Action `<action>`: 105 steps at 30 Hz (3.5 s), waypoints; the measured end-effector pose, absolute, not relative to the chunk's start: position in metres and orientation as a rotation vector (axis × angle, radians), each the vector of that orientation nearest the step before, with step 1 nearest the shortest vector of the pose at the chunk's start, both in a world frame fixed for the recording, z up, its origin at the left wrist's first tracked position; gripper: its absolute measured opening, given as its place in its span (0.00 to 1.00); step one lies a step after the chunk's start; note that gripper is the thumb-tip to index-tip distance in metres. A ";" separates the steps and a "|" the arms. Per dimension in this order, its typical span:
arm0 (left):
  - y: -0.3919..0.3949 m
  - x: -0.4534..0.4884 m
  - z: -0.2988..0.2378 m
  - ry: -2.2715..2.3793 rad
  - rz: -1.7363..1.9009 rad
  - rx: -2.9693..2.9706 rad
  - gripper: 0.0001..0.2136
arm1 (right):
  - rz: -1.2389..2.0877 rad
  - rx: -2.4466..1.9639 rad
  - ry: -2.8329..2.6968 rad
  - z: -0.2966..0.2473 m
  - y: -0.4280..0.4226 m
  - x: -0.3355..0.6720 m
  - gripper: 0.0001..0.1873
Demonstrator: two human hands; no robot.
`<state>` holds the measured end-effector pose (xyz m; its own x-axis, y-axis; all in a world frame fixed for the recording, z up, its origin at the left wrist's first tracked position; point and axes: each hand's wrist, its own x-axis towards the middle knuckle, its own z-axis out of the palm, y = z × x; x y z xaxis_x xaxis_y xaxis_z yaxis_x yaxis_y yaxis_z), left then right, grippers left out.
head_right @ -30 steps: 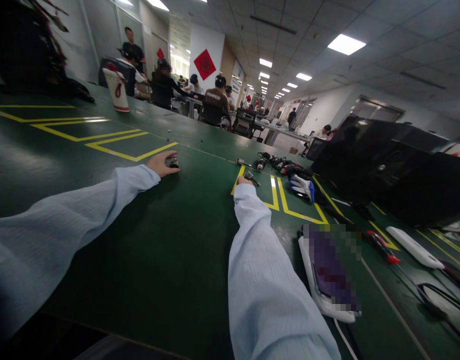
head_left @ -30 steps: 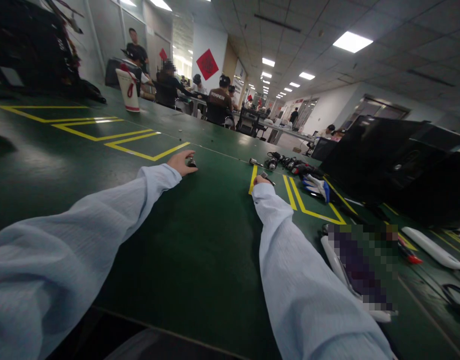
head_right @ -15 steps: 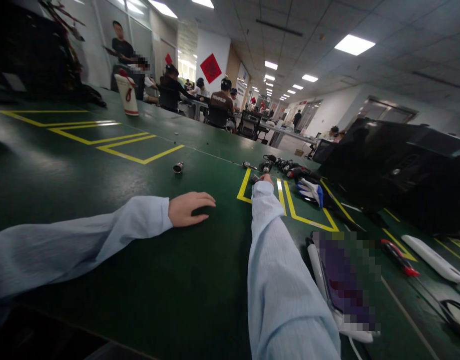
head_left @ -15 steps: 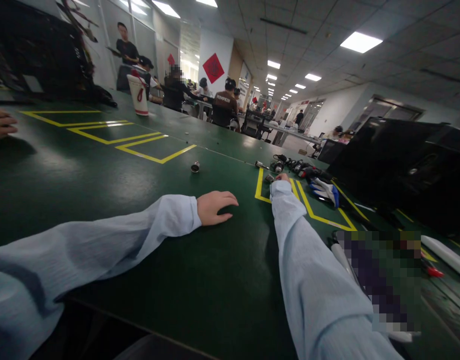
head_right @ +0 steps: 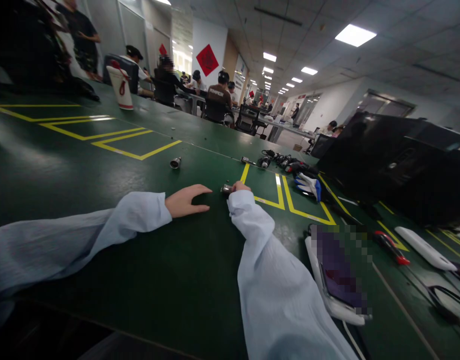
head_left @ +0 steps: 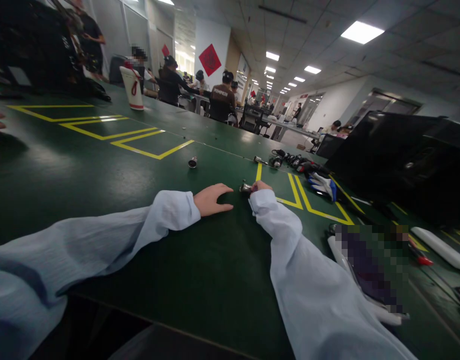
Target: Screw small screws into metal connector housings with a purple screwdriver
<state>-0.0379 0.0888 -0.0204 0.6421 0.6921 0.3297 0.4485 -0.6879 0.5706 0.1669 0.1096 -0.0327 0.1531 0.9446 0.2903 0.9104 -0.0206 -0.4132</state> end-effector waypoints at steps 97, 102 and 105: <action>0.024 -0.025 -0.019 0.488 0.751 2.910 0.16 | 0.010 -1.150 -1.859 -0.025 -0.080 0.156 0.09; 0.035 -0.025 -0.019 0.634 0.933 2.726 0.13 | 0.567 -1.274 -1.443 -0.025 -0.081 0.154 0.14; 0.037 -0.025 -0.016 0.727 0.926 2.617 0.13 | 0.725 -1.307 -1.336 -0.027 -0.079 0.153 0.15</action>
<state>-0.0254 0.0373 -0.0158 0.6697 0.5399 0.5099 0.3667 -0.8375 0.4051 0.1526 -0.0786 -0.0268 0.1831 0.9454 0.2695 0.2894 0.2102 -0.9339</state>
